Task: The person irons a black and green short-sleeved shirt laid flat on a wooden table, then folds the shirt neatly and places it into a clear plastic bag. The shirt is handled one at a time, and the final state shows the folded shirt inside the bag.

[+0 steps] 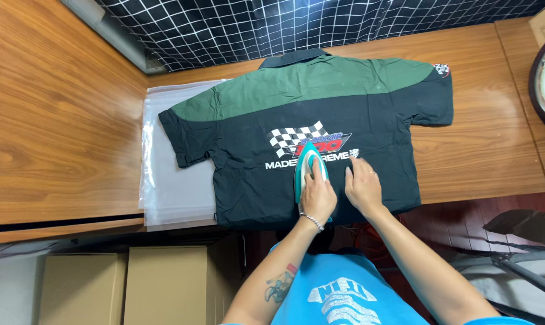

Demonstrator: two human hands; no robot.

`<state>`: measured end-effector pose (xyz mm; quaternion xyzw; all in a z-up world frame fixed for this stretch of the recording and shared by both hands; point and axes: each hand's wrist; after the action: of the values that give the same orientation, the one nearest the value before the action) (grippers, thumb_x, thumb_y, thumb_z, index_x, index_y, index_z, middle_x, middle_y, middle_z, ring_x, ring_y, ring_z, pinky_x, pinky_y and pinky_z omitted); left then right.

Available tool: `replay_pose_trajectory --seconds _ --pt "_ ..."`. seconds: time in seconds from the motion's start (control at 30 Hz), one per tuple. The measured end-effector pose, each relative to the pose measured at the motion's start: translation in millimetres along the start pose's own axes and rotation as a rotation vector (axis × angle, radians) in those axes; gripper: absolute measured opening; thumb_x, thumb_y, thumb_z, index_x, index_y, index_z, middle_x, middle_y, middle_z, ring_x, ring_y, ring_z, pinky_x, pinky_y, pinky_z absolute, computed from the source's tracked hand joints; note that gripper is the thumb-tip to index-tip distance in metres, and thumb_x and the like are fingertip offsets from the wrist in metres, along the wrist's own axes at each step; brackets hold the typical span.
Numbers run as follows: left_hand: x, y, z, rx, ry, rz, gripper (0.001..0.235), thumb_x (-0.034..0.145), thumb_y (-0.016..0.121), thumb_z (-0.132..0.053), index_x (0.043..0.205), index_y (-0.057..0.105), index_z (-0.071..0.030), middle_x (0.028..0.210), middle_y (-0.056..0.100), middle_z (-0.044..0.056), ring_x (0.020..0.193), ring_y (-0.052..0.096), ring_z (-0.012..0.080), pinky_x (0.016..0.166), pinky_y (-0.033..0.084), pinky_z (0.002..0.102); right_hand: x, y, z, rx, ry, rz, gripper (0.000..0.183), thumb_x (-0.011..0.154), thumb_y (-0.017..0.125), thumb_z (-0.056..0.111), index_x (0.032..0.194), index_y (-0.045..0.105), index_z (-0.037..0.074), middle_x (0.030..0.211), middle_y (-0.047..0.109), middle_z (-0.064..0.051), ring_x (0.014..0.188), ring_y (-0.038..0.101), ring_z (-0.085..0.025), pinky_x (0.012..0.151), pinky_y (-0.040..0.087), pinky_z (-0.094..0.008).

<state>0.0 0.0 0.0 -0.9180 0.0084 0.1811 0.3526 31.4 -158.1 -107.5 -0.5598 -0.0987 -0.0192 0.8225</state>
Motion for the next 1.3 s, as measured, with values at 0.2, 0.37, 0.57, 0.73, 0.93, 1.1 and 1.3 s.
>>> replay_pose_trajectory --seconds 0.2,0.37,0.57,0.73,0.93,1.1,1.3 --pt "-9.1 -31.2 -3.6 0.120 -0.115 0.022 0.059 0.103 0.038 -0.016 0.159 0.019 -0.020 0.118 0.057 0.019 0.103 0.067 0.0487 0.084 0.055 0.059 -15.7 13.4 -6.8 -0.198 -0.182 0.056 0.055 0.106 0.042 0.038 0.159 0.042 0.025 0.168 0.036 -0.009 0.157 0.023 -0.036 0.127 0.015 -0.054" --pt "-11.6 -65.9 60.5 0.312 -0.230 -0.101 0.058 0.102 0.041 -0.015 0.157 0.026 -0.022 0.110 0.060 0.017 0.095 0.071 0.0450 0.079 0.058 0.056 -18.3 24.0 -13.5 -0.201 -0.194 0.008 0.055 0.106 0.041 0.040 0.159 0.042 0.027 0.169 0.034 -0.006 0.158 0.022 -0.034 0.127 0.014 -0.054" --pt "-18.1 -128.6 149.3 0.347 -0.337 -0.332 0.058 0.101 0.047 -0.016 0.157 0.030 -0.022 0.102 0.064 0.020 0.090 0.072 0.0486 0.075 0.059 0.058 -18.3 28.6 -16.0 -0.192 -0.171 0.023 0.056 0.106 0.038 0.042 0.160 0.039 0.029 0.170 0.032 -0.003 0.159 0.020 -0.033 0.128 0.012 -0.054" --pt "-14.3 -151.3 175.1 0.291 -0.375 -0.418 0.053 0.104 0.041 -0.025 0.157 0.030 -0.024 0.103 0.065 0.020 0.095 0.070 0.0470 0.077 0.057 0.057 -19.0 31.9 -16.5 -0.185 -0.167 0.026 0.056 0.106 0.038 0.042 0.161 0.037 0.030 0.170 0.031 -0.003 0.159 0.020 -0.033 0.128 0.012 -0.054" --pt "-12.3 -126.9 83.5 0.204 -0.229 -0.372 0.058 0.099 0.047 -0.012 0.155 0.032 -0.015 0.106 0.063 0.026 0.093 0.069 0.0512 0.074 0.058 0.059 -18.4 37.0 -22.4 -0.190 -0.170 0.023 0.056 0.106 0.036 0.042 0.161 0.036 0.031 0.171 0.028 -0.001 0.159 0.017 -0.032 0.128 0.010 -0.054" --pt "0.7 -83.8 -5.2 0.176 -0.069 -0.081 0.067 0.093 0.051 -0.010 0.156 0.030 -0.020 0.125 0.059 0.020 0.097 0.069 0.0496 0.080 0.058 0.060 -18.8 35.2 -19.9 -0.198 -0.165 0.029 0.057 0.106 0.036 0.043 0.161 0.035 0.030 0.171 0.028 -0.001 0.159 0.018 -0.033 0.128 0.010 -0.053" --pt "17.1 -39.5 -0.3 0.183 -0.002 0.103 0.066 0.098 0.042 -0.006 0.159 0.021 -0.017 0.116 0.056 0.021 0.097 0.068 0.0511 0.080 0.056 0.061 -18.7 33.4 -17.6 -0.245 -0.178 -0.001 0.057 0.104 0.039 0.042 0.160 0.038 0.031 0.170 0.032 -0.001 0.158 0.021 -0.032 0.128 0.014 -0.053"
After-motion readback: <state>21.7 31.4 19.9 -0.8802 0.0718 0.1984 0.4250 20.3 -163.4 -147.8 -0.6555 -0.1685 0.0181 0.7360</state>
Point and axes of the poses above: each hand's wrist, its own x-axis towards the middle knuckle, its own y-axis out of the palm, z = x × y
